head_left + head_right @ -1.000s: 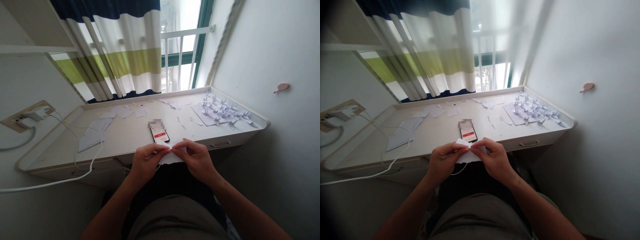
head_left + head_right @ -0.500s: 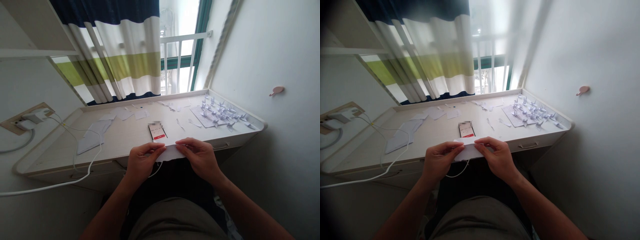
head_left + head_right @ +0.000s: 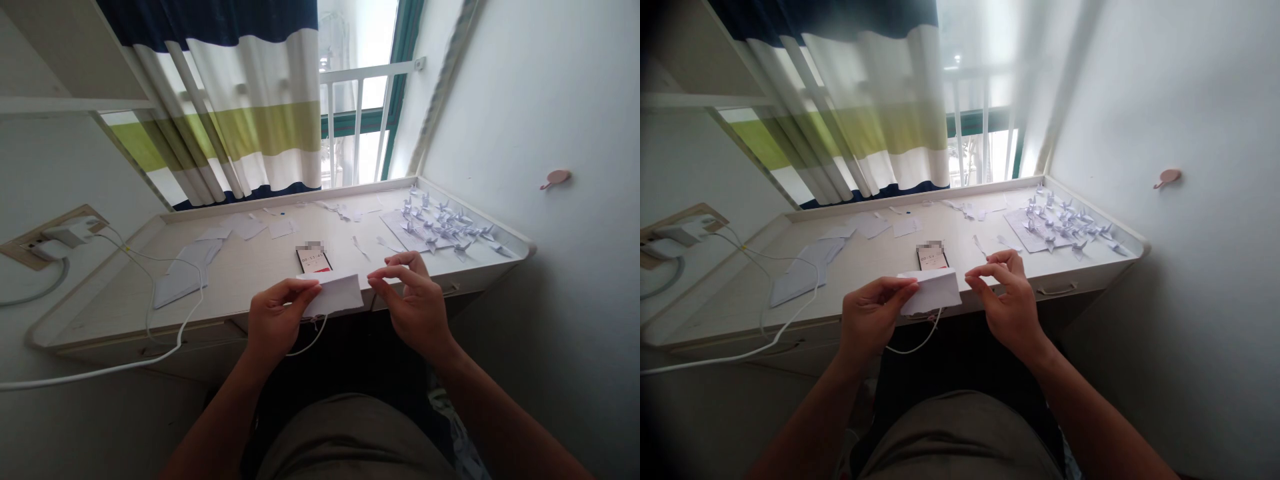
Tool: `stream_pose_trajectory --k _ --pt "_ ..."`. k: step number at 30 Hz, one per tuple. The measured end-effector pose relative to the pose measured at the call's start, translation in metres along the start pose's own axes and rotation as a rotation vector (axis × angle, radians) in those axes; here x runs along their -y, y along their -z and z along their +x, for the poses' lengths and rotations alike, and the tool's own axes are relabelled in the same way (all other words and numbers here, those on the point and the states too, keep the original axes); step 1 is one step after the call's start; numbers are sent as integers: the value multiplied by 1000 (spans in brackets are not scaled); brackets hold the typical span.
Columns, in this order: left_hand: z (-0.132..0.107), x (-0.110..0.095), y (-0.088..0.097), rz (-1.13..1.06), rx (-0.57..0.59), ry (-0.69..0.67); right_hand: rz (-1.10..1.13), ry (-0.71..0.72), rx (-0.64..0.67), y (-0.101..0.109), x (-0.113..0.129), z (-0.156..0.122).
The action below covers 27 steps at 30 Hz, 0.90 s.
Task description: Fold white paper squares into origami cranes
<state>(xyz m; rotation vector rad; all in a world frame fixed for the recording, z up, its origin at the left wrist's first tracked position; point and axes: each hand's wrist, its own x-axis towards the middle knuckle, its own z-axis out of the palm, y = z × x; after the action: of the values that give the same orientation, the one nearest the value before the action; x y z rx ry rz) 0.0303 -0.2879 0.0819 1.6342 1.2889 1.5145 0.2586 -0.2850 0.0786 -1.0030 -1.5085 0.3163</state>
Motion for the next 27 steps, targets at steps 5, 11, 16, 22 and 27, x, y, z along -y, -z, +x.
stream_pose_trajectory --k 5,11,16,22,27 --pt "3 -3 4 -16 45 3 -1 127 131 9 8 6" --pt "1 -10 -3 -99 163 15 -35 268 237 -1 24 7" --pt "-1 -7 -2 -103 209 47 -10 260 249 0 17 3" --pt "-3 -6 0 -86 209 31 25 205 296 5 15 3" --pt "-2 -5 0 -57 197 9 33 187 294 6 14 4"
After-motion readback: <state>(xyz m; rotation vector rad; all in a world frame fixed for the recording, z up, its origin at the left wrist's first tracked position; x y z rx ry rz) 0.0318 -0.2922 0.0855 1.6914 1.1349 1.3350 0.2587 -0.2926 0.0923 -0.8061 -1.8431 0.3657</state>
